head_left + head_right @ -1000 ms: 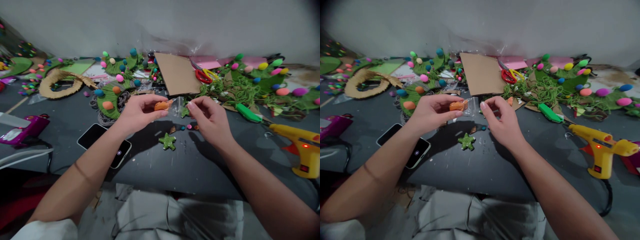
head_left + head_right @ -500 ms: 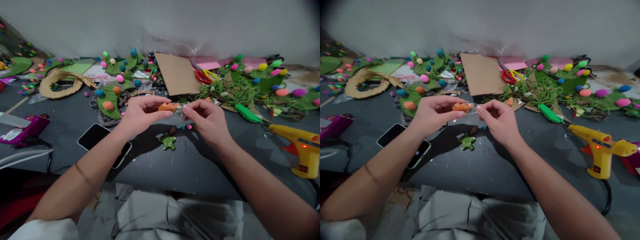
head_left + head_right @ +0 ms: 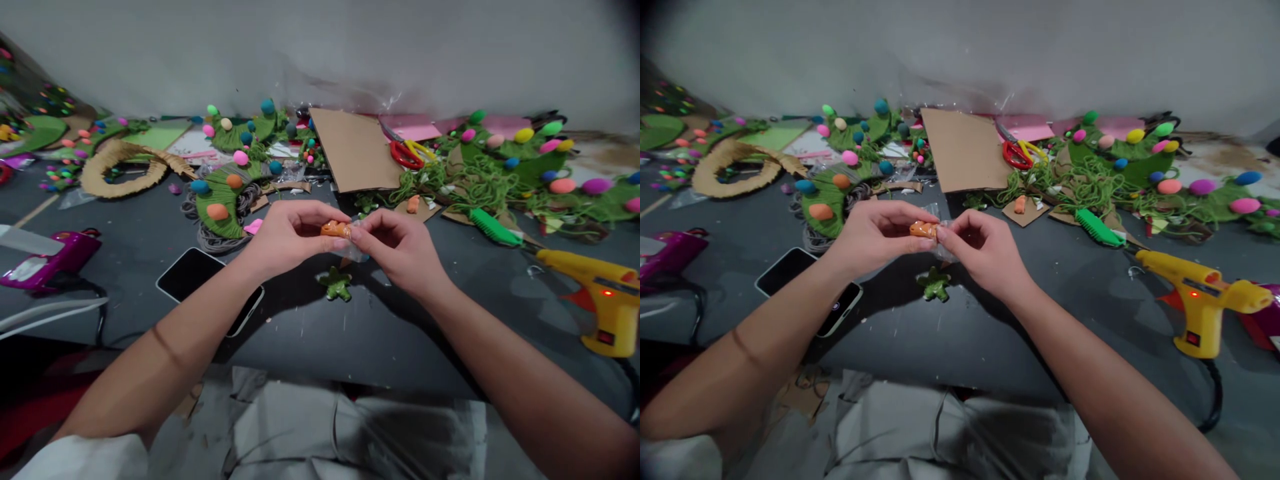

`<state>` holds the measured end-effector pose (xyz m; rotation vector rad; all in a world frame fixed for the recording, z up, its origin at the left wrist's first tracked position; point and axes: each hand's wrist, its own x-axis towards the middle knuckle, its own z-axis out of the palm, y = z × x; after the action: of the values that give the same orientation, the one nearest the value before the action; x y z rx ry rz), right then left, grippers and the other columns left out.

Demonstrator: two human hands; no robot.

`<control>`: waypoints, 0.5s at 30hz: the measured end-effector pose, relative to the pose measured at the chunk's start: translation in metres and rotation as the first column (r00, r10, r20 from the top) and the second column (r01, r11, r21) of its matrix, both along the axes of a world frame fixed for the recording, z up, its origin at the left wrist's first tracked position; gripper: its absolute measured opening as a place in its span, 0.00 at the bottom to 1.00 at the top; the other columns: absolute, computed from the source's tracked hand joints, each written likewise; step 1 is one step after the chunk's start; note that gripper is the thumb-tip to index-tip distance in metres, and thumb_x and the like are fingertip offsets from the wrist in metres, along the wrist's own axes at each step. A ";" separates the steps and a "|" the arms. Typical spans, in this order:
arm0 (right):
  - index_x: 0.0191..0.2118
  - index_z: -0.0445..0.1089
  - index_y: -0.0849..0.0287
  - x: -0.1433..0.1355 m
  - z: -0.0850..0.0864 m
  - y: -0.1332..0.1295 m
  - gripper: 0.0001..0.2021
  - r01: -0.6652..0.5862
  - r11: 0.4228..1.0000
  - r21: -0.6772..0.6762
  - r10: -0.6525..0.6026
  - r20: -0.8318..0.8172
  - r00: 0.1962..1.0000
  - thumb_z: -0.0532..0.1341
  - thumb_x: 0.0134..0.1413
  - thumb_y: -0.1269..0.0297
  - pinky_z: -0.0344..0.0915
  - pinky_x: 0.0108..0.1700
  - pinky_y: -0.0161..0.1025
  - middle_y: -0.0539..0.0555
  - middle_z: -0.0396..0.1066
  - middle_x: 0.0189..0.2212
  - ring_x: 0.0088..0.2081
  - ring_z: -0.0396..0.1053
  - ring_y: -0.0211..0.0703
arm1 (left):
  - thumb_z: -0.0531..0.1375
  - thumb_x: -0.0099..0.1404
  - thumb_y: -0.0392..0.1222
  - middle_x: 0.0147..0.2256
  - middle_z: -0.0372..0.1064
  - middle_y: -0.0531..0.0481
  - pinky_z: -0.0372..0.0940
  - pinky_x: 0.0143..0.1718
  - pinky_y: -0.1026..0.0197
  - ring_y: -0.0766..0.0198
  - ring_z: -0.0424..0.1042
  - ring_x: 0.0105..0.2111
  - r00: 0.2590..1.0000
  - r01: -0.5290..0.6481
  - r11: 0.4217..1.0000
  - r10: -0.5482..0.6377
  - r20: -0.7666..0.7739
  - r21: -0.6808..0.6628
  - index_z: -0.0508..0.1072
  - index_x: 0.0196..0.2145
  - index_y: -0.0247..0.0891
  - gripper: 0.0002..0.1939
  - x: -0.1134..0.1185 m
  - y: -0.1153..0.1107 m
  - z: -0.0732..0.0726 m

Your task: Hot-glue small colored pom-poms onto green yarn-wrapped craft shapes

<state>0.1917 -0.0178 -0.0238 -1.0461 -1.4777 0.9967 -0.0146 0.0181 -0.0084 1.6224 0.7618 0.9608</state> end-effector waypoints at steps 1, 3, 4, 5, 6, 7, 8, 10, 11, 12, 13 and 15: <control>0.28 0.72 0.58 -0.001 0.000 -0.001 0.16 0.019 1.000 0.025 -0.019 0.027 0.999 0.73 0.56 0.53 0.65 0.30 0.35 0.49 0.73 0.25 0.27 0.67 0.35 | 0.77 0.55 0.38 0.36 0.84 0.48 0.79 0.40 0.64 0.62 0.84 0.35 1.000 -0.001 1.000 0.001 -0.005 0.001 0.84 0.41 0.35 0.16 0.000 0.000 0.000; 0.28 0.72 0.58 -0.002 0.000 -0.002 0.16 0.043 0.996 0.073 -0.048 0.078 0.996 0.72 0.57 0.53 0.66 0.31 0.36 0.50 0.73 0.25 0.27 0.68 0.36 | 0.77 0.54 0.38 0.36 0.84 0.48 0.79 0.40 0.63 0.62 0.84 0.34 1.000 -0.007 1.000 0.007 -0.022 0.004 0.84 0.41 0.35 0.17 0.000 0.000 -0.001; 0.28 0.72 0.58 -0.001 0.000 -0.002 0.15 0.055 0.994 0.090 -0.064 0.091 0.994 0.72 0.58 0.54 0.66 0.31 0.36 0.50 0.74 0.26 0.28 0.68 0.37 | 0.77 0.54 0.38 0.36 0.84 0.48 0.79 0.40 0.64 0.62 0.83 0.34 1.000 -0.013 1.000 0.014 -0.027 0.006 0.84 0.42 0.35 0.17 0.000 0.001 -0.001; 0.29 0.72 0.57 0.000 0.001 -0.002 0.14 0.074 0.992 0.099 -0.083 0.092 0.992 0.72 0.58 0.55 0.66 0.31 0.37 0.50 0.74 0.26 0.28 0.68 0.37 | 0.77 0.54 0.39 0.36 0.84 0.48 0.79 0.40 0.64 0.62 0.83 0.35 0.999 -0.025 1.000 0.025 -0.026 0.009 0.84 0.42 0.35 0.17 -0.001 0.002 -0.001; 0.29 0.72 0.57 0.001 0.002 -0.002 0.14 0.097 0.990 0.100 -0.105 0.082 0.991 0.71 0.58 0.56 0.66 0.31 0.37 0.50 0.74 0.26 0.27 0.67 0.36 | 0.78 0.54 0.39 0.36 0.84 0.47 0.79 0.41 0.64 0.62 0.83 0.35 0.999 -0.043 0.999 0.043 -0.020 0.012 0.84 0.42 0.36 0.17 -0.001 0.003 -0.001; 0.29 0.72 0.57 0.003 0.003 -0.002 0.13 0.122 0.988 0.095 -0.129 0.071 0.989 0.71 0.58 0.57 0.66 0.30 0.37 0.50 0.74 0.26 0.27 0.67 0.36 | 0.78 0.54 0.40 0.37 0.84 0.47 0.79 0.41 0.64 0.62 0.83 0.36 0.998 -0.064 0.998 0.064 -0.013 0.017 0.84 0.42 0.36 0.18 -0.002 0.005 -0.001; 0.29 0.73 0.56 0.005 0.003 -0.002 0.12 0.146 0.985 0.089 -0.151 0.060 0.987 0.71 0.59 0.57 0.65 0.30 0.37 0.49 0.73 0.26 0.26 0.66 0.36 | 0.78 0.54 0.41 0.39 0.84 0.47 0.79 0.42 0.63 0.61 0.84 0.38 0.996 -0.086 0.996 0.086 -0.007 0.022 0.84 0.43 0.36 0.18 -0.003 0.006 -0.001; 0.30 0.73 0.55 0.007 0.004 -0.001 0.12 0.178 0.980 0.088 -0.182 0.045 0.982 0.71 0.59 0.56 0.65 0.30 0.37 0.50 0.73 0.26 0.27 0.67 0.37 | 0.78 0.54 0.42 0.41 0.84 0.46 0.79 0.44 0.62 0.60 0.84 0.40 0.994 -0.113 0.993 0.113 -0.001 0.035 0.83 0.43 0.36 0.19 -0.005 0.009 -0.001; 0.30 0.73 0.55 0.008 0.004 -0.001 0.12 0.180 0.980 0.090 -0.184 0.035 0.982 0.71 0.59 0.55 0.66 0.30 0.38 0.50 0.73 0.27 0.28 0.67 0.38 | 0.78 0.54 0.42 0.41 0.84 0.45 0.79 0.45 0.61 0.59 0.84 0.40 0.993 -0.115 0.992 0.115 0.000 0.041 0.83 0.43 0.36 0.19 -0.005 0.010 -0.001; 0.30 0.73 0.55 0.008 0.003 -0.001 0.12 0.172 0.981 0.092 -0.175 0.022 0.984 0.71 0.58 0.55 0.67 0.31 0.38 0.51 0.74 0.29 0.29 0.69 0.39 | 0.78 0.54 0.42 0.41 0.84 0.45 0.78 0.45 0.60 0.59 0.84 0.41 0.993 -0.114 0.992 0.114 0.002 0.044 0.83 0.43 0.36 0.19 -0.005 0.010 -0.001; 0.30 0.73 0.55 0.009 0.002 0.000 0.12 0.158 0.984 0.088 -0.159 0.008 0.987 0.71 0.58 0.55 0.68 0.32 0.38 0.51 0.75 0.31 0.30 0.70 0.39 | 0.78 0.55 0.41 0.41 0.84 0.45 0.78 0.45 0.60 0.59 0.83 0.41 0.993 -0.114 0.992 0.114 0.007 0.046 0.83 0.43 0.36 0.19 -0.005 0.010 -0.001; 0.29 0.71 0.55 0.011 0.001 0.001 0.13 0.140 0.988 0.068 -0.139 -0.021 0.990 0.73 0.56 0.57 0.71 0.34 0.38 0.52 0.76 0.35 0.34 0.72 0.40 | 0.77 0.55 0.38 0.42 0.84 0.45 0.78 0.46 0.61 0.59 0.83 0.42 0.993 -0.115 0.993 0.114 0.021 0.041 0.82 0.44 0.36 0.18 -0.005 0.009 0.000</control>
<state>0.2029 -0.0171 -0.0226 -1.0740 -1.3962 0.8473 -0.0199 0.0267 -0.0083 1.6184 0.8343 1.0787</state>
